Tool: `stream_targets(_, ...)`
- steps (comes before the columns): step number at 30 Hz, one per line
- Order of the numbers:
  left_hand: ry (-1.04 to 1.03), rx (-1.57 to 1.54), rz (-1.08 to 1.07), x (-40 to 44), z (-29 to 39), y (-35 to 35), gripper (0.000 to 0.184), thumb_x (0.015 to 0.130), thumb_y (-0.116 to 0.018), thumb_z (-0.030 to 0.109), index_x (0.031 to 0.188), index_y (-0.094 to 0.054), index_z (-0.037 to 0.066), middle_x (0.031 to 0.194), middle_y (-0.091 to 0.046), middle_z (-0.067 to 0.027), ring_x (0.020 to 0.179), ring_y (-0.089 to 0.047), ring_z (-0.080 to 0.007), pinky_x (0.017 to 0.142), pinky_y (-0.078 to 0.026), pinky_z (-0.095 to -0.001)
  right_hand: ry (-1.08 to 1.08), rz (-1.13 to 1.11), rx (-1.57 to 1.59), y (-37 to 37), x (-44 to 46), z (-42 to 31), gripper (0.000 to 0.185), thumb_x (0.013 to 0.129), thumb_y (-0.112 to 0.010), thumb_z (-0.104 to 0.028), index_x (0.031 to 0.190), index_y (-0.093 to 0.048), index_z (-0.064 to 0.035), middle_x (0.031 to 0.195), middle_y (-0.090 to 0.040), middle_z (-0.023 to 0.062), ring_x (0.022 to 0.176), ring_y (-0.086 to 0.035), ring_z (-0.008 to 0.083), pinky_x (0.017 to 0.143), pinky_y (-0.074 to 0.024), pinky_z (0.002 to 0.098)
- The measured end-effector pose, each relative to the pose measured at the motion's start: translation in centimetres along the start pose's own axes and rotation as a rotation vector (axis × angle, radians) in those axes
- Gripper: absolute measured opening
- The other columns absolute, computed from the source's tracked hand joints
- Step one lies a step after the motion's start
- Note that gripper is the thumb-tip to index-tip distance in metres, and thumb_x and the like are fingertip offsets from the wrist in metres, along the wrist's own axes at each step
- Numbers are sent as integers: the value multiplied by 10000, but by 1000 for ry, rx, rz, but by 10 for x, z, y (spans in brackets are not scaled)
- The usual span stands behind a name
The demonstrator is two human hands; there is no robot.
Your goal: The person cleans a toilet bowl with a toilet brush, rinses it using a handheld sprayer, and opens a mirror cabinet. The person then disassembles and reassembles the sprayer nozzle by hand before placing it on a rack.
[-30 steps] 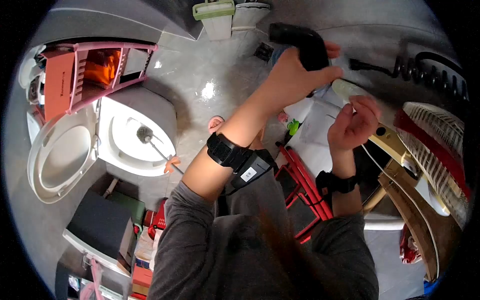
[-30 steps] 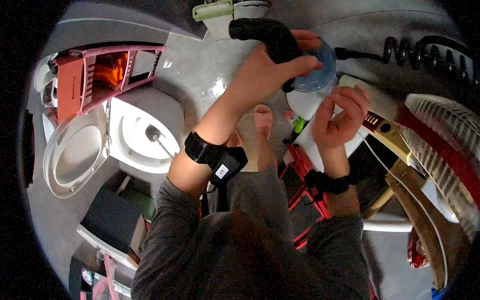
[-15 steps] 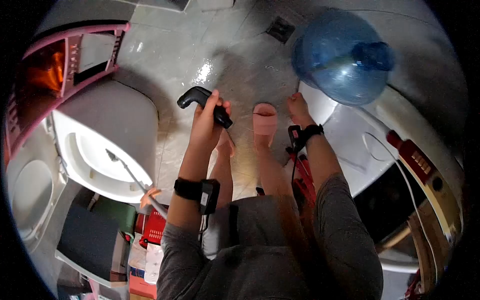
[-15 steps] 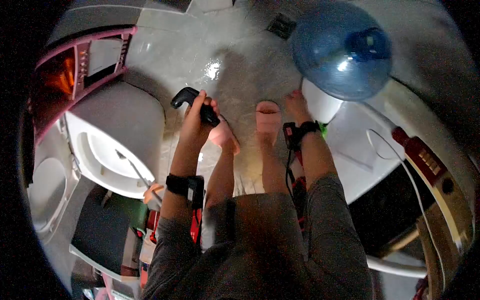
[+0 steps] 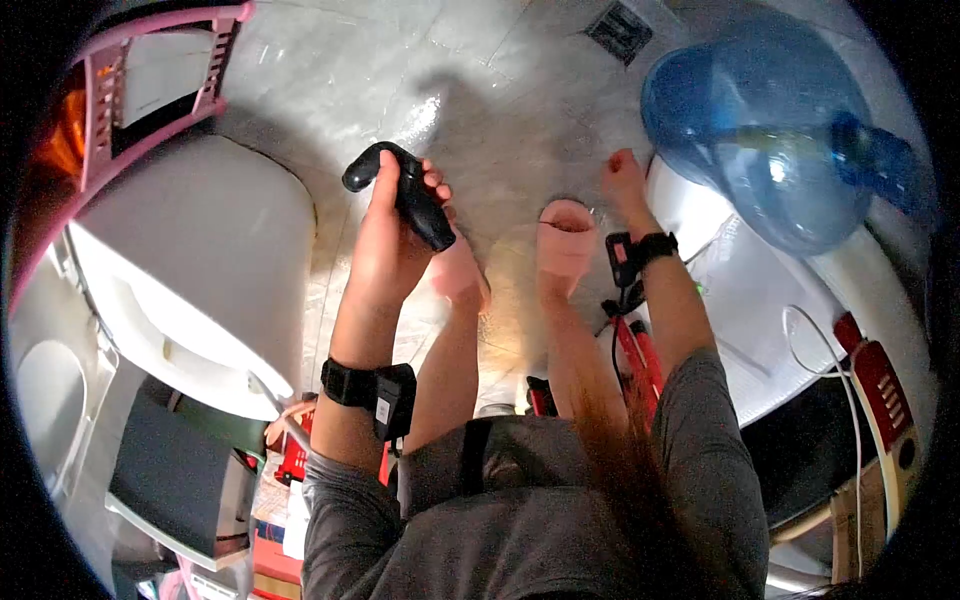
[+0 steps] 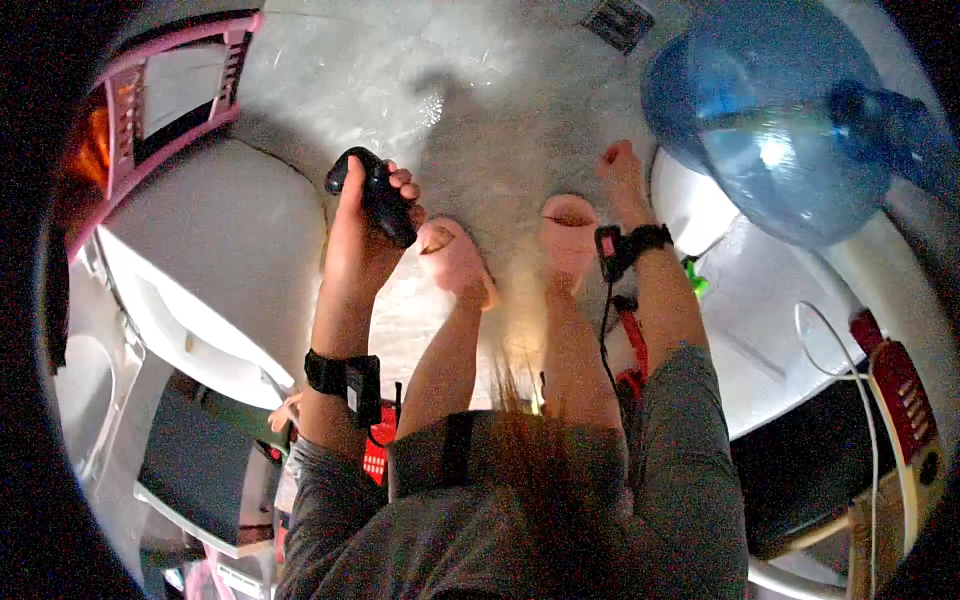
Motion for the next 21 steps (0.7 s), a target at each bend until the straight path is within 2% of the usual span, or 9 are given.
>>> stream_targets(1,0,-75,-33,-15,5,-16,363,881,-439,438,933,-463,80,810,-481,-15,763,-485,-129,673,-393,-256,92,41,284,25,-40,-41,185,775,-539,-185,896,-514,-47,825,-589,186,745,-582,334,655,-455,397)
stream_targets(5,-28,-301,-154,-68,26,-87,361,894,-415,424,922,-454,67,796,-461,-16,731,-457,-140,666,-384,-266,333,-37,640,86,-127,-124,133,808,-468,-156,856,-531,-50,704,-558,113,632,-551,229,549,-441,346)
stream_targets(7,-96,-289,-165,-98,39,-116,361,895,-412,422,924,-452,65,797,-461,-20,732,-454,-141,673,-383,-269,91,-469,944,136,-208,-191,156,832,-393,-95,831,-530,-20,725,-521,23,649,-468,92,586,-403,237)
stream_targets(10,-211,-242,-189,-152,63,-174,375,886,-400,448,926,-430,76,798,-432,-11,743,-425,-128,661,-368,-265,330,-521,940,211,-265,-245,169,843,-376,-111,813,-518,-25,671,-465,3,597,-435,84,542,-371,221)
stream_targets(12,-298,-126,-237,-203,83,-222,379,891,-372,457,936,-413,84,806,-420,-12,757,-416,-129,675,-370,-272,244,-992,1298,266,-349,-304,234,895,-366,-190,794,-510,-36,626,-391,-13,548,-382,78,489,-315,209)
stream_targets(16,-440,67,-375,-289,116,-288,375,908,-355,429,994,-395,66,828,-413,-27,777,-409,-143,699,-369,-260,438,-879,1188,335,-403,-341,320,928,-351,-298,813,-500,-39,592,-333,-30,503,-333,73,449,-265,213)
stream_targets(18,-515,89,-306,-327,121,-307,364,913,-359,412,1007,-390,62,844,-409,-35,788,-407,-143,700,-365,-256,489,-689,1020,375,-426,-346,364,935,-329,-353,855,-499,-41,587,-351,-40,488,-315,53,445,-251,205)
stream_targets(19,-587,151,-336,-355,139,-322,363,914,-362,410,1009,-389,61,852,-408,-35,790,-406,-142,700,-362,-254,431,-721,897,393,-442,-350,283,882,-453,-314,861,-565,-55,630,-532,-6,529,-485,75,485,-383,241)
stream_targets(21,-626,208,-381,-388,146,-344,364,913,-367,413,1004,-388,61,863,-408,-34,796,-404,-141,706,-353,-253,477,-591,848,421,-466,-351,273,875,-468,-312,869,-560,-56,640,-537,-4,537,-491,77,500,-395,247)
Point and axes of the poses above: each hand's wrist, its own x-axis towards the middle knuckle, its own y-axis out of the back of the hand, z = x × y, the point moved 10 cm from there along x, towards the middle knuckle
